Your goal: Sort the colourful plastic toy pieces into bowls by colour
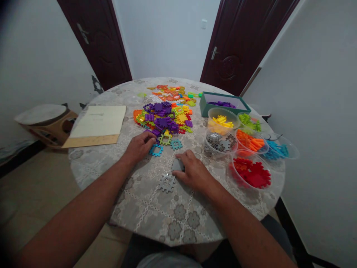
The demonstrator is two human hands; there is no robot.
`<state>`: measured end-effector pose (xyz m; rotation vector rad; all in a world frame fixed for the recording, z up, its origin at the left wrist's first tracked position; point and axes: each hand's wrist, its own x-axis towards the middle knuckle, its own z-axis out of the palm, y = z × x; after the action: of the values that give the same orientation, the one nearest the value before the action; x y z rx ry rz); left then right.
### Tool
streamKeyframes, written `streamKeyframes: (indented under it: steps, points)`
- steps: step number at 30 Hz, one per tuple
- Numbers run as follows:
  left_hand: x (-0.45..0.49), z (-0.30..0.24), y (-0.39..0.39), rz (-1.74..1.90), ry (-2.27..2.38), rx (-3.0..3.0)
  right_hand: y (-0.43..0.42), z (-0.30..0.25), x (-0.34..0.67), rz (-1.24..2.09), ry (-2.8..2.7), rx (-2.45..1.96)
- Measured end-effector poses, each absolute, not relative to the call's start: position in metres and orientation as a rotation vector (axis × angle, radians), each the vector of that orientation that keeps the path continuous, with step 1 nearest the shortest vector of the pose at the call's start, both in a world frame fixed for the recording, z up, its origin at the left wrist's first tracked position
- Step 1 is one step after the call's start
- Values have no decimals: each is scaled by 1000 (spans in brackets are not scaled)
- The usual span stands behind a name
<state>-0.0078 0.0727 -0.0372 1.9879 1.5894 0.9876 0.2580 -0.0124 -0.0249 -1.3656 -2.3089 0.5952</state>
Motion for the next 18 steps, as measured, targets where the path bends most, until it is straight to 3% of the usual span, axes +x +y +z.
streamKeyframes:
  steps: [9, 18]
  points:
    - [-7, -38, 72, 1002, 1582, 1970, -11, -28, 264, 558, -1951, -1334]
    - [-6, -38, 72, 1024, 1571, 1985, -42, -12, 236, 557, -2478, -901]
